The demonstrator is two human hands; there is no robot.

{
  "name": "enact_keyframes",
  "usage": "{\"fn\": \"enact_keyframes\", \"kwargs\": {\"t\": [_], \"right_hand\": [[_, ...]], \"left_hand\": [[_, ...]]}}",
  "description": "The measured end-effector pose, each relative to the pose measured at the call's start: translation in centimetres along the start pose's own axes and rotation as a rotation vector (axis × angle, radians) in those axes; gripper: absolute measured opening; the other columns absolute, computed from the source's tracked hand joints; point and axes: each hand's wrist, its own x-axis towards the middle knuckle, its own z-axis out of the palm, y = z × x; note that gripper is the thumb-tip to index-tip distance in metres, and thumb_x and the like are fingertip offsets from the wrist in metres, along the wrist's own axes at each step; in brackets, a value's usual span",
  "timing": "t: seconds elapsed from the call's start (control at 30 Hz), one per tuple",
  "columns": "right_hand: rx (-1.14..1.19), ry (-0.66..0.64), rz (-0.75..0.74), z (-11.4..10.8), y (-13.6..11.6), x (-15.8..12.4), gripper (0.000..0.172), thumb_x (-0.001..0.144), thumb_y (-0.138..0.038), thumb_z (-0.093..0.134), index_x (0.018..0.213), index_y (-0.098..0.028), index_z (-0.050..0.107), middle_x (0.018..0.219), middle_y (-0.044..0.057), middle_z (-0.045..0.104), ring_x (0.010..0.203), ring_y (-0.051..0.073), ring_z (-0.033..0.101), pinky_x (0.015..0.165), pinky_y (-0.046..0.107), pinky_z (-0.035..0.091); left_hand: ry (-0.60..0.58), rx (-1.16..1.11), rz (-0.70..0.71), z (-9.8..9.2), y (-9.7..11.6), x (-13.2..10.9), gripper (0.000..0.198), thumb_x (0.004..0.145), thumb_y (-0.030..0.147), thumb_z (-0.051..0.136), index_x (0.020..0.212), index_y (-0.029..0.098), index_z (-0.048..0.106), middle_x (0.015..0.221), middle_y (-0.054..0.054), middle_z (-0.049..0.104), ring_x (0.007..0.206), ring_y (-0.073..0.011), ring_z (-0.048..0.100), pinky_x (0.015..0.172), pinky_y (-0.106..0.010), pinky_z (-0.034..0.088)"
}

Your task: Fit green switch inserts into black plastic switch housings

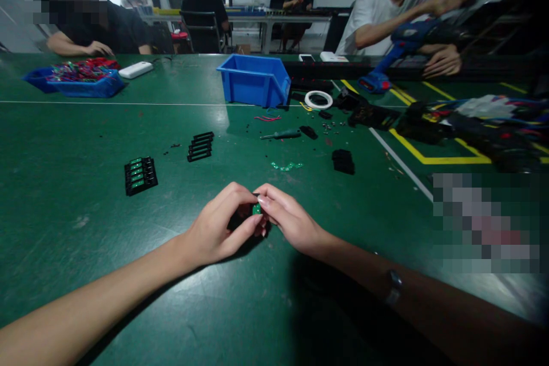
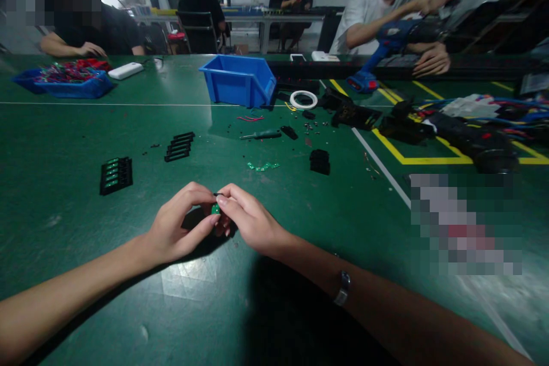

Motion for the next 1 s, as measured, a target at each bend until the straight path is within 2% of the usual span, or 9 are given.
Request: {"fn": "enact_keyframes", "kwargs": {"t": [0.33,0.5,0.73,0.93,1.0], "right_hand": [[-0.044,0.047,-0.037,0.2,0.3,0.0,0.021,0.107,-0.039,0.044,0.103,-0.020,0.053,0.081,-0.002,0.060,0.070,0.013,0.060,0.067,0.025,0.048],[-0.160,0.103,-0.074,0.3,0.4,-0.1,0.020,0.108,-0.035,0.041,0.106,-0.020,0.054,0.083,-0.001,0.061,0.073,0.013,0.060,0.068,0.025,0.048],[-0.359,0.158,-0.139,0.8,-0.3,-0.6,0.024,0.109,-0.031,0.038,0.118,-0.019,0.057,0.098,0.004,0.067,0.087,0.017,0.065,0.078,0.028,0.051],[-0.349,0.155,-0.136,0.8,-0.4,-0.5,0.028,0.109,-0.030,0.037,0.123,-0.020,0.058,0.099,0.005,0.069,0.090,0.018,0.066,0.080,0.029,0.053],[-0.336,0.162,-0.127,0.8,-0.1,-0.5,0.029,0.109,-0.031,0.037,0.124,-0.019,0.058,0.098,0.005,0.069,0.086,0.018,0.066,0.076,0.029,0.053]], "left_hand": [[0.061,-0.020,-0.062,0.4,-0.2,-0.1,0.029,0.090,0.011,0.068,0.117,0.015,0.058,0.097,-0.006,0.064,0.086,-0.0153,0.061,0.076,-0.028,0.051],[0.066,-0.047,-0.141,0.8,-0.1,-0.4,0.029,0.091,0.013,0.067,0.118,0.017,0.058,0.099,-0.006,0.064,0.084,-0.0148,0.060,0.074,-0.027,0.051],[0.062,-0.076,-0.208,1.3,0.1,-0.7,0.026,0.092,0.016,0.065,0.116,0.019,0.058,0.099,-0.006,0.063,0.083,-0.0159,0.061,0.074,-0.029,0.052],[0.043,-0.085,-0.253,1.3,0.2,-0.6,0.024,0.093,0.018,0.064,0.116,0.018,0.058,0.096,-0.005,0.061,0.083,-0.0159,0.059,0.075,-0.029,0.051],[0.036,-0.100,-0.256,1.2,0.2,-0.5,0.024,0.093,0.019,0.064,0.117,0.018,0.057,0.097,-0.006,0.061,0.083,-0.0162,0.059,0.075,-0.030,0.051]]}}
